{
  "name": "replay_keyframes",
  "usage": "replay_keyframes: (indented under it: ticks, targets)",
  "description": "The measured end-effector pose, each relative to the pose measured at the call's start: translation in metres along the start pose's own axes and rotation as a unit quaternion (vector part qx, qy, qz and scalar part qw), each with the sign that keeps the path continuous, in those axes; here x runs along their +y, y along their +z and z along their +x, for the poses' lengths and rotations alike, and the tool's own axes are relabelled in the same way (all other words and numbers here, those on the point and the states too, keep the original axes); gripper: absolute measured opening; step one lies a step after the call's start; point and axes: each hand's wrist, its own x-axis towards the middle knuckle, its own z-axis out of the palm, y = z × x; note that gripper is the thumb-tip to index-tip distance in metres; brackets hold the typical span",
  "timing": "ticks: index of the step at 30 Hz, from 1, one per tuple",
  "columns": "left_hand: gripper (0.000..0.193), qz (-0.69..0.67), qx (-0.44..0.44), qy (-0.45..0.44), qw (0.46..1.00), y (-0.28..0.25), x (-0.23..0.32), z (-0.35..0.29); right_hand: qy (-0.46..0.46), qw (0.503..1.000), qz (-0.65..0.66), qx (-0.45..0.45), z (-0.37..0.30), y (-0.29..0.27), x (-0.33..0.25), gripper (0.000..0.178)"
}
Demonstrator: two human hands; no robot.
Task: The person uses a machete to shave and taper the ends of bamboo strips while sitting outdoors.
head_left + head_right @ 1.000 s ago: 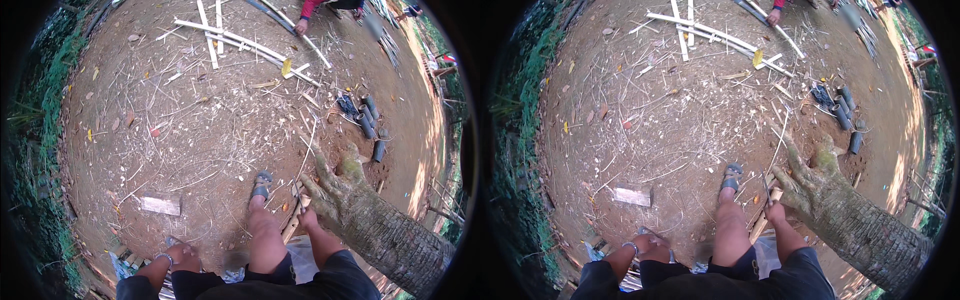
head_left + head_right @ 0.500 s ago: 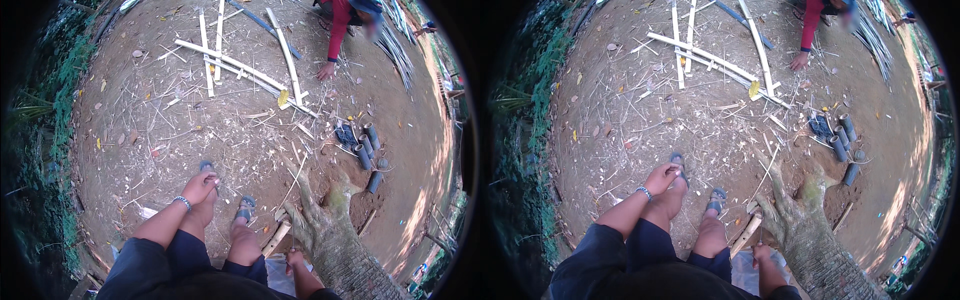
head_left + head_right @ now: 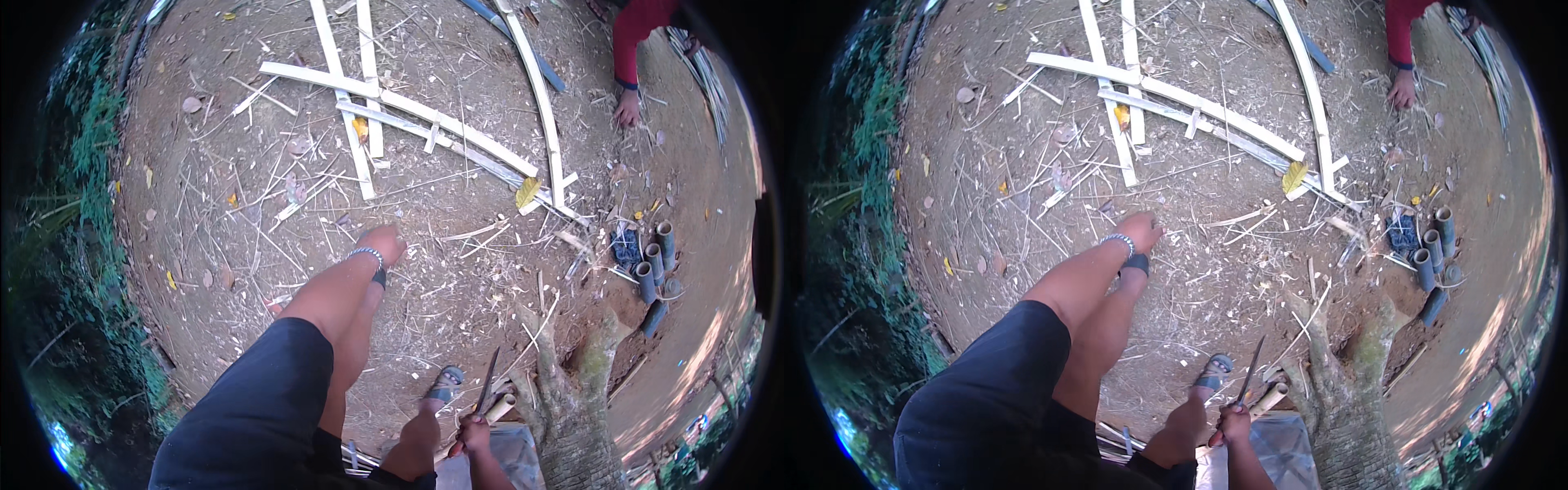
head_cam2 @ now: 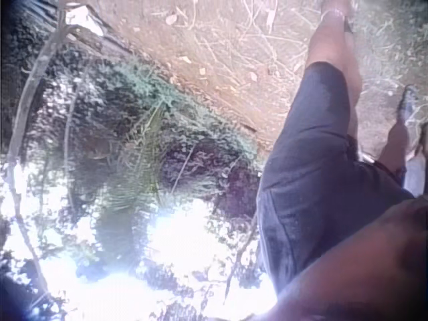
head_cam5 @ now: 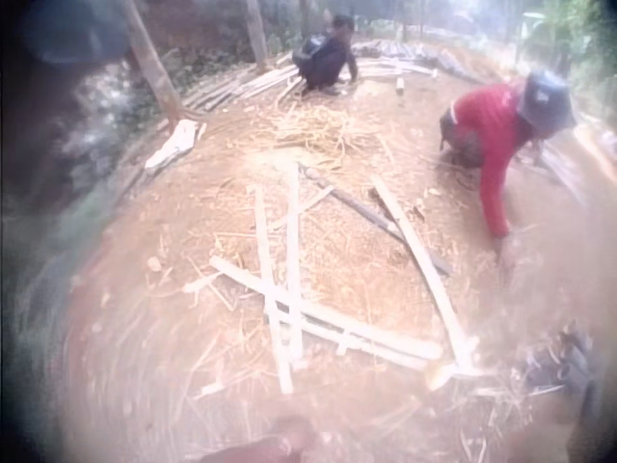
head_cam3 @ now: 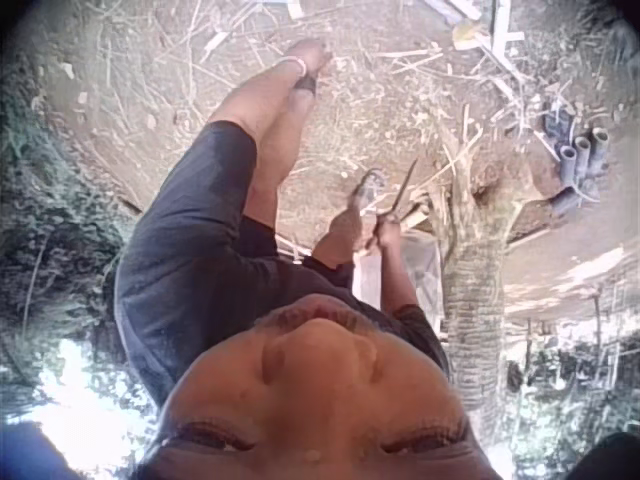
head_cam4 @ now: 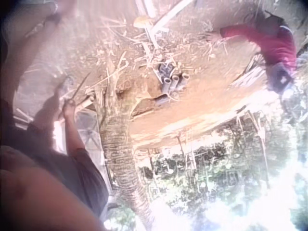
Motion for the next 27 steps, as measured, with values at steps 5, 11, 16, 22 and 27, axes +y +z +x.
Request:
replay_keyframes:
  ticks: [5,11,16,22,27]
  targets:
    - [0.039,0.115,0.066,0.162,0.978,-0.12,0.045,0.137,0.004,0.999,0.021,-0.031,0.023,0.083,-0.027,0.017]
    - [0.049,0.312,0.14,0.158,0.926,-0.144,0.033,0.223,-0.217,0.956,-0.196,0.006,0.046,0.13,-0.049,0.031]
    - [0.029,0.354,0.08,0.214,0.907,-0.097,-0.004,0.183,-0.02,0.999,0.019,-0.017,0.038,0.139,-0.065,0.025]
    - [0.025,0.138,-0.017,0.157,0.978,-0.058,-0.015,0.073,0.014,0.997,0.075,0.017,0.046,0.093,-0.018,0.02]
    - [0.04,0.078,-0.031,0.116,0.99,-0.071,-0.026,-0.038,0.005,0.999,0.028,0.039,0.038,0.047,0.022,0.022]
